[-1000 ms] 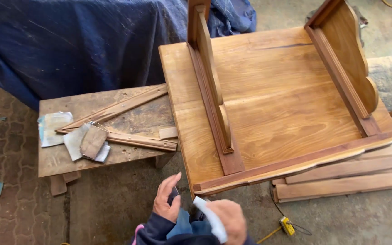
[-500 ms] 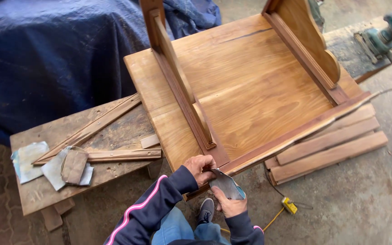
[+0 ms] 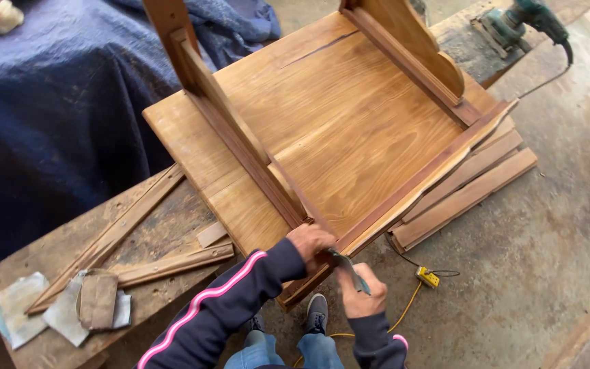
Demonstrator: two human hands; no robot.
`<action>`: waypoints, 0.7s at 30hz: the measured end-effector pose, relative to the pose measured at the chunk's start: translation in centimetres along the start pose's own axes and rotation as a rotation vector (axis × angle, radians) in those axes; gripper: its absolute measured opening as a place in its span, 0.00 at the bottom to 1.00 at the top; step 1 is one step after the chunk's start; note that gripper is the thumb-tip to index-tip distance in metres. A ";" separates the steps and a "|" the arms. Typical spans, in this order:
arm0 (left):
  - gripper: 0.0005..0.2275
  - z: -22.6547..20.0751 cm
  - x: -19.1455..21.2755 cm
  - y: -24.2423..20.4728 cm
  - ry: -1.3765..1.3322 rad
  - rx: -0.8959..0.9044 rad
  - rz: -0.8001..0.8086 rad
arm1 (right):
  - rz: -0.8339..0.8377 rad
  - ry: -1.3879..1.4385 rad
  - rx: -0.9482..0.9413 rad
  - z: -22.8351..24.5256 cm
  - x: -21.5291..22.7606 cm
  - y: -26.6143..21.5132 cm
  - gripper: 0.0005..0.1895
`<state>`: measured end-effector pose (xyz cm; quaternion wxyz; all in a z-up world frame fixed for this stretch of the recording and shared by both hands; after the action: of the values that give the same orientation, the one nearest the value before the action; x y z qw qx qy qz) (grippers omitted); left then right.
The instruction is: Sanding the surfaces and edges of a wooden table by hand using sandpaper.
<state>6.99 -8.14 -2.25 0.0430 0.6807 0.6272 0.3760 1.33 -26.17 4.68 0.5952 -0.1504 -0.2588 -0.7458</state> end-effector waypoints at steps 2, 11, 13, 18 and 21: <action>0.13 0.5 -0.4 -0.6 0.017 -0.019 0.067 | -0.022 -0.012 0.034 0.7 0.0 -0.1 0.06; 0.06 -2.3 1.8 0.0 0.152 -0.328 -0.093 | -0.180 -0.234 0.710 2.8 0.7 0.2 0.06; 0.06 -1.4 1.3 -0.6 0.081 -0.237 -0.044 | -0.172 -0.179 0.519 -0.1 0.1 0.0 0.02; 0.06 -6.9 4.8 3.1 0.243 -0.541 -0.222 | -0.132 -0.406 1.009 4.3 2.5 2.3 0.11; 0.08 -7.9 5.8 1.8 0.237 -0.562 -0.338 | -0.151 -0.364 0.968 3.4 2.4 1.4 0.11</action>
<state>3.55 -6.62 7.03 0.2172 0.4805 0.6034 0.5982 1.79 -26.42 9.07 0.4863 0.0336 -0.6834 -0.5435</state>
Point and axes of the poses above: each hand's wrist, its own y-axis towards the middle knuckle, its own x-axis out of the back of the hand, z = x × y, the point moved 3 cm from there along y, towards the middle knuckle, and after that the axes turned 14 degrees about -z, right-handed, at the moved point
